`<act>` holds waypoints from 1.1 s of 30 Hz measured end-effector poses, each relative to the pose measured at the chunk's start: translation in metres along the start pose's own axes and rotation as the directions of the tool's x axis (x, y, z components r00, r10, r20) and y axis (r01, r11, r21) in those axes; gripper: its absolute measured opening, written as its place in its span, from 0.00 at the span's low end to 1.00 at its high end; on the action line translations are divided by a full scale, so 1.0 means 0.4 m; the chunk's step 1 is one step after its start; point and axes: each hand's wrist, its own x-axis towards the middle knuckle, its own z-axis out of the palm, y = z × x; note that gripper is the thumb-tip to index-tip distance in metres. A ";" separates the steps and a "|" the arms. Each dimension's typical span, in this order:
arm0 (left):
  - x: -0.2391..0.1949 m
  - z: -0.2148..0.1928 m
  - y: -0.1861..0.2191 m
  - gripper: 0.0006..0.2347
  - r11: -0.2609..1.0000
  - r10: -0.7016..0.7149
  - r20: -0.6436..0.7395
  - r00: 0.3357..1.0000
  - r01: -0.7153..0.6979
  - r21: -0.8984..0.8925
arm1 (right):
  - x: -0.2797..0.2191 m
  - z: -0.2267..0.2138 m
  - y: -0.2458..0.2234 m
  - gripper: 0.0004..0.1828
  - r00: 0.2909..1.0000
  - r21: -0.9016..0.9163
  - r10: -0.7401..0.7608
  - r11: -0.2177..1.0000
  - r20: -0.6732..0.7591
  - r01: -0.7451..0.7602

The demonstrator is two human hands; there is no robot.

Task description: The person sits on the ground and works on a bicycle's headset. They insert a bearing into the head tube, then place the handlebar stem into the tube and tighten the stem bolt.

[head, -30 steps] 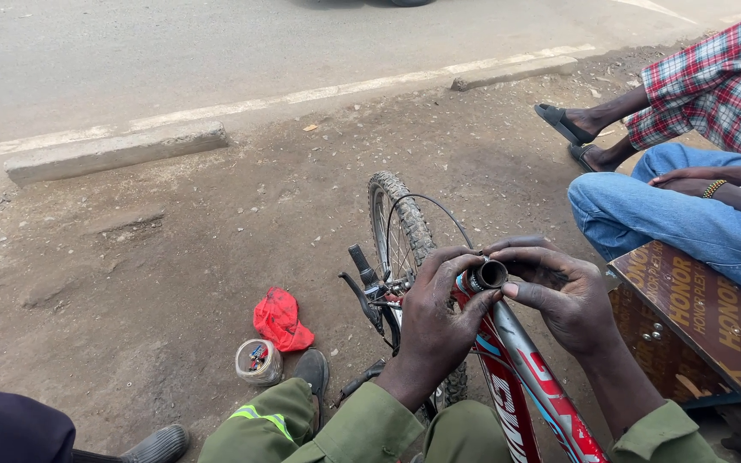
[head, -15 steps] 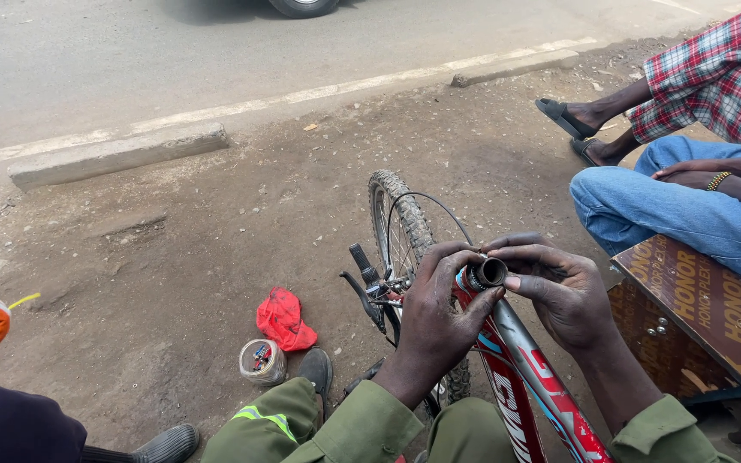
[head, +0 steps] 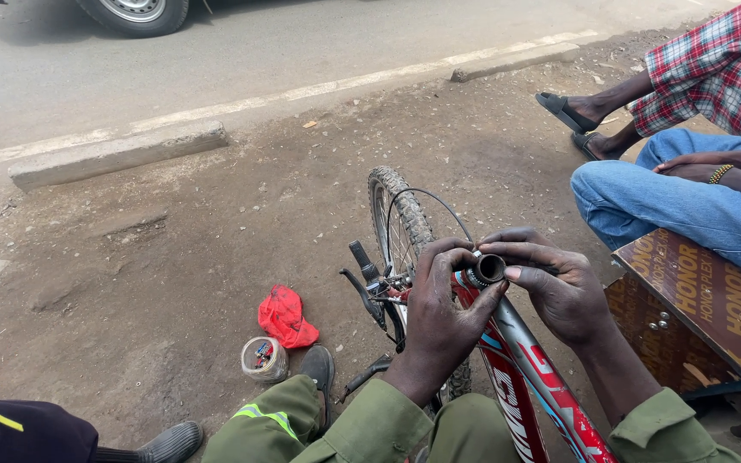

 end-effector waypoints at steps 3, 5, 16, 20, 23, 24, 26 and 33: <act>-0.001 0.002 0.000 0.14 1.000 -0.006 -0.023 1.000 0.006 0.002 | -0.001 -0.001 0.009 0.19 1.000 -0.007 0.005 1.000 0.013 -0.005; -0.002 0.009 0.001 0.15 1.000 -0.007 -0.029 1.000 0.007 -0.002 | -0.004 -0.010 0.023 0.19 1.000 -0.005 0.004 1.000 0.014 -0.004; -0.002 0.008 0.008 0.15 1.000 -0.020 -0.049 0.999 0.019 -0.009 | -0.001 -0.006 0.026 0.21 0.999 0.066 0.037 0.997 0.012 -0.038; -0.002 0.006 0.016 0.14 1.000 -0.012 -0.035 0.999 0.012 -0.007 | -0.007 0.000 0.036 0.21 0.999 0.101 0.048 0.994 -0.011 -0.047; -0.005 0.010 0.013 0.14 1.000 -0.010 -0.034 0.999 0.010 -0.010 | -0.010 0.003 0.033 0.21 0.998 0.124 0.055 0.991 -0.028 -0.051; -0.004 0.008 0.013 0.14 1.000 -0.010 -0.031 0.999 0.010 -0.013 | -0.010 0.005 0.034 0.20 0.998 0.136 0.052 0.990 -0.032 -0.047; -0.004 0.005 0.013 0.14 1.000 -0.011 -0.029 1.000 0.011 -0.016 | -0.010 0.007 0.034 0.20 0.998 0.148 0.050 0.988 -0.036 -0.044; -0.003 -0.003 0.011 0.15 1.000 0.009 -0.016 1.000 -0.009 0.005 | -0.009 0.003 0.046 0.19 0.998 0.191 0.043 0.981 -0.041 -0.035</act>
